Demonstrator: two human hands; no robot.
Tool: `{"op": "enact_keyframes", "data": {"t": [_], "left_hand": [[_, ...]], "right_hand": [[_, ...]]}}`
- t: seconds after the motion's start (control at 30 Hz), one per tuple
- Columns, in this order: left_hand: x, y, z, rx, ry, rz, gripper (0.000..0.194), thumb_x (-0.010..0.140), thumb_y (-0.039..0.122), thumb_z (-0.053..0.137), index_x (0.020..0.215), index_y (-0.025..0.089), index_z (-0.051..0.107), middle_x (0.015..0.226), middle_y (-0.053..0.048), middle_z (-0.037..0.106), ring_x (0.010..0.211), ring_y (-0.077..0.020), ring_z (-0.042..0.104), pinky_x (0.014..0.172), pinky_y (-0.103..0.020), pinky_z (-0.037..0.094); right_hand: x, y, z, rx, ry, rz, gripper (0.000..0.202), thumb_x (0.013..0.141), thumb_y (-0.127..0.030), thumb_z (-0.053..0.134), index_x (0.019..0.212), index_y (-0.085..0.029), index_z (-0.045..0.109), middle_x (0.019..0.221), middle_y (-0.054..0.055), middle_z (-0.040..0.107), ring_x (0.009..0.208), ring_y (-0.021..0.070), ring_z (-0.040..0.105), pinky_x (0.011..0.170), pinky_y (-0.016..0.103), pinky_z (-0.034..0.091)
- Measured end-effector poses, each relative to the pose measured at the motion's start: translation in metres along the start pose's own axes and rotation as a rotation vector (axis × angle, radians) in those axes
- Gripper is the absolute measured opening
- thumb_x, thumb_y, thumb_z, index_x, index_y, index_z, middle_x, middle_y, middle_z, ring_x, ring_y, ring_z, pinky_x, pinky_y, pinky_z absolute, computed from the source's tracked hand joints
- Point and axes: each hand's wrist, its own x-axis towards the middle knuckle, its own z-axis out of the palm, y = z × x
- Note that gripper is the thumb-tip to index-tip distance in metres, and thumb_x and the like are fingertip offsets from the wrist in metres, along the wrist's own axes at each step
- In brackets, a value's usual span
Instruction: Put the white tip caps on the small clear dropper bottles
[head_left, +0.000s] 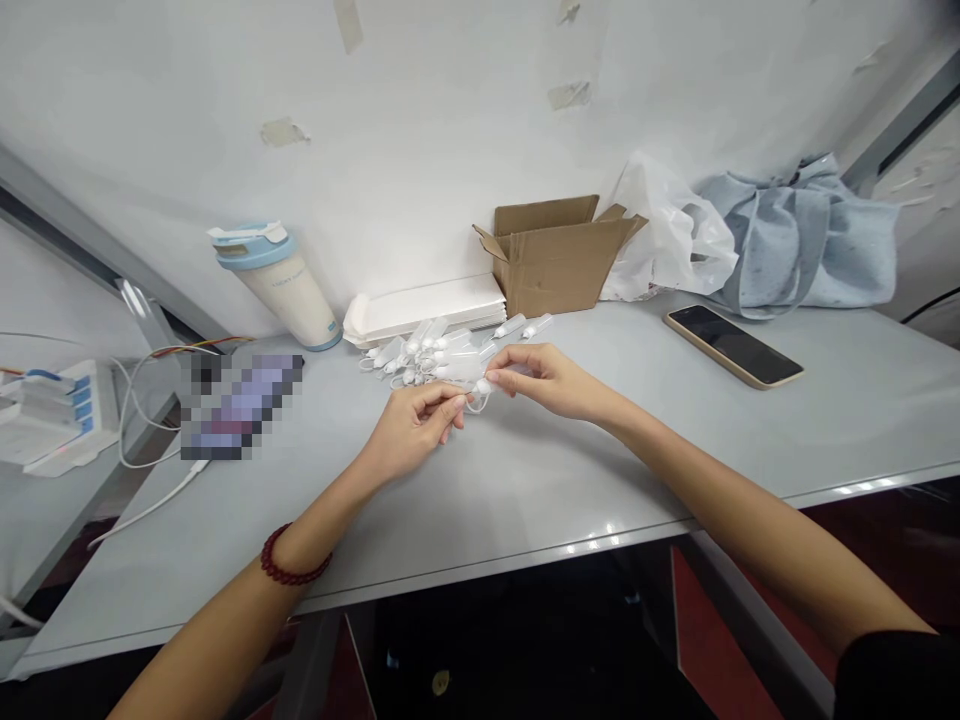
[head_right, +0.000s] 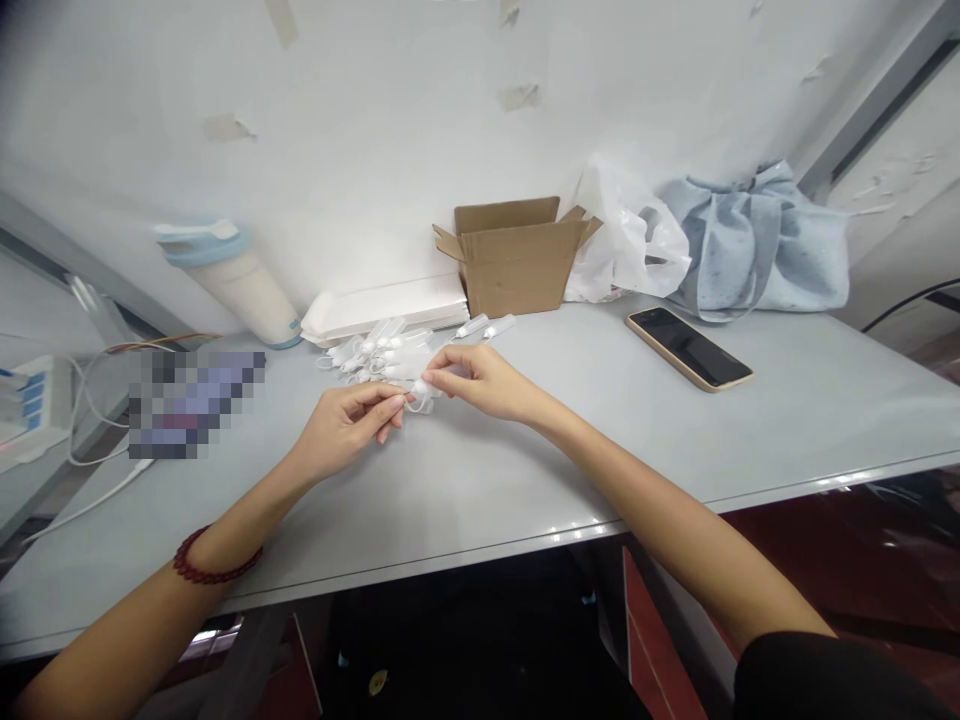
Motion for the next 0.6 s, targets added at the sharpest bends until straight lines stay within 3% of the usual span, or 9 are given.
{"op": "enact_keyframes", "data": {"t": [0.2, 0.6], "left_hand": [[-0.0019, 0.0016, -0.0007, 0.083, -0.073, -0.015, 0.024, 0.088, 0.027, 0.055, 0.069, 0.015, 0.064, 0.06, 0.0, 0.061, 0.046, -0.0079, 0.051, 0.048, -0.02, 0.044], [-0.003, 0.0018, 0.0022, 0.051, -0.109, -0.04, 0.023, 0.087, 0.025, 0.051, 0.068, 0.015, 0.061, 0.06, 0.001, 0.061, 0.044, -0.0071, 0.05, 0.045, -0.019, 0.042]], "right_hand": [[-0.0012, -0.0009, 0.0031, -0.059, -0.054, -0.021, 0.023, 0.09, -0.035, 0.056, 0.083, -0.014, 0.062, 0.081, 0.003, 0.062, 0.072, 0.012, 0.05, 0.068, 0.027, 0.037], [-0.0027, 0.0052, 0.008, -0.084, -0.084, -0.029, 0.022, 0.09, -0.035, 0.055, 0.088, -0.014, 0.062, 0.088, 0.004, 0.065, 0.077, 0.0131, 0.053, 0.068, 0.026, 0.036]]}}
